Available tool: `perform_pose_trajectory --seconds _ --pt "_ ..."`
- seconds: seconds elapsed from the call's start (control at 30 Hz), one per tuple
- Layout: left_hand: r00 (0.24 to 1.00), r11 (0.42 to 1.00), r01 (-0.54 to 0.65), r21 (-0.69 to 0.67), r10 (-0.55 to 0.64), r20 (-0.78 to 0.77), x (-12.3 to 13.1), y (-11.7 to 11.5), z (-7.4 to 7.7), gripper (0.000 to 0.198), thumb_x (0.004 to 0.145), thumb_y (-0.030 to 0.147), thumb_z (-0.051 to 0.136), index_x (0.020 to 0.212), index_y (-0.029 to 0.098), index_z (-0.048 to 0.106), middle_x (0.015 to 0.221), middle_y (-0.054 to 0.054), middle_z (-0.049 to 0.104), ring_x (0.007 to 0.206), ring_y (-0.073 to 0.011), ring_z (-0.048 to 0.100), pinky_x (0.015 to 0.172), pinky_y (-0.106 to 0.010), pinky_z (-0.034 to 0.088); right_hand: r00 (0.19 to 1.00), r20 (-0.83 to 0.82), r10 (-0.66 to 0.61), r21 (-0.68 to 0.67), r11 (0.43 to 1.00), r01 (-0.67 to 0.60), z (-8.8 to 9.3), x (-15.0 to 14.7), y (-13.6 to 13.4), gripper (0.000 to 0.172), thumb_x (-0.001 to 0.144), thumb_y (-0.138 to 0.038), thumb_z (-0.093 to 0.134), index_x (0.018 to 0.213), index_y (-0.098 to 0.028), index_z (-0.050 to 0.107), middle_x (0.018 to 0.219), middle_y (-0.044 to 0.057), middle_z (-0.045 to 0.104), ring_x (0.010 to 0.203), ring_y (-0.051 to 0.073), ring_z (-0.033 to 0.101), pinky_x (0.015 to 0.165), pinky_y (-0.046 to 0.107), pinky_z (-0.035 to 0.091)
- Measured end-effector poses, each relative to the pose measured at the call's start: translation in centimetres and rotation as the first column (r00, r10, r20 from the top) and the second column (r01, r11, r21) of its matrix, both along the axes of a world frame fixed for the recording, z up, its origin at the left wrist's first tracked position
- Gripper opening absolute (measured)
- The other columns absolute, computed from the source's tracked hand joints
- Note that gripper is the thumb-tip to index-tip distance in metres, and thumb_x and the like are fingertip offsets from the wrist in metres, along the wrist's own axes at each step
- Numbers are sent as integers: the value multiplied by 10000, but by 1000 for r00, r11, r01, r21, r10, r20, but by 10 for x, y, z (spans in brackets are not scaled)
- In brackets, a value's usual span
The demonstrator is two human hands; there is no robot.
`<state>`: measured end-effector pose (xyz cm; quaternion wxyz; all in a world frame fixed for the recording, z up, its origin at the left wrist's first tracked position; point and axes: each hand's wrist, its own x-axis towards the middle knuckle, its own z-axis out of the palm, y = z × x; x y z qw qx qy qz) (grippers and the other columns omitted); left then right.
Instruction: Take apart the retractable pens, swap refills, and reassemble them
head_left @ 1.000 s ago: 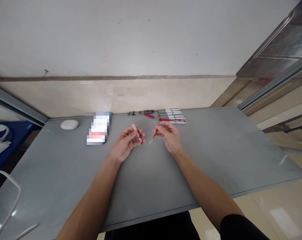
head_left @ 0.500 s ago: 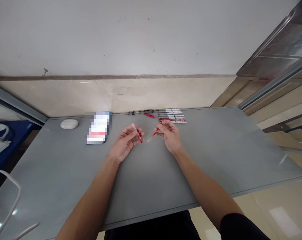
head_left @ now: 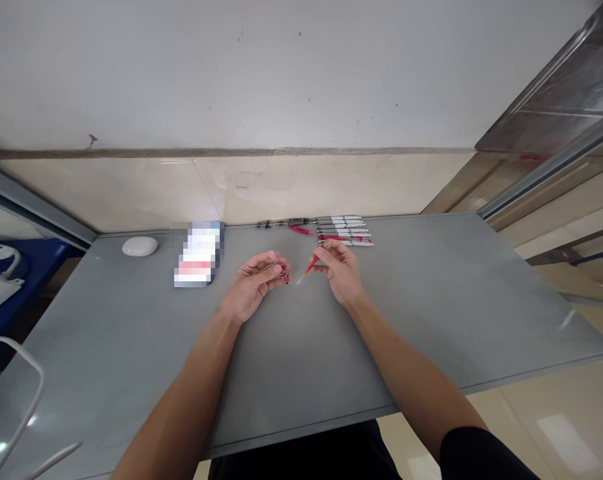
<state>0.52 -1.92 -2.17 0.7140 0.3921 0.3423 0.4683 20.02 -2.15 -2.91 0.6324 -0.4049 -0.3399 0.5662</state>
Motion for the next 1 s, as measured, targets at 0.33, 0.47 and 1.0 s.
perform_pose_trajectory --seconds 0.33,0.47,1.0 --pt "997 999 19 -48 -15 81 -1 -1 2 238 795 213 704 1030 204 675 1006 -31 672 928 -219 669 853 -444 567 995 -21 101 -27 994 -102 1 -1 -3 235 668 -336 775 823 -236 627 804 -26 670 698 138 668 626 286 568" --pt "989 995 27 -99 -12 146 -3 0 3 233 829 189 663 1061 200 657 1021 -33 674 938 -214 673 890 -477 555 992 -17 124 -34 992 -125 0 -1 -3 229 679 -339 768 846 -234 651 824 -11 686 701 148 674 639 312 578" --pt "991 996 -67 -51 72 112 -2 1 3 110 762 160 723 812 169 625 929 -11 657 906 -197 664 803 -402 585 993 12 117 -31 993 -117 0 0 -3 214 701 -344 751 859 -246 645 840 -16 676 710 141 665 647 314 573"
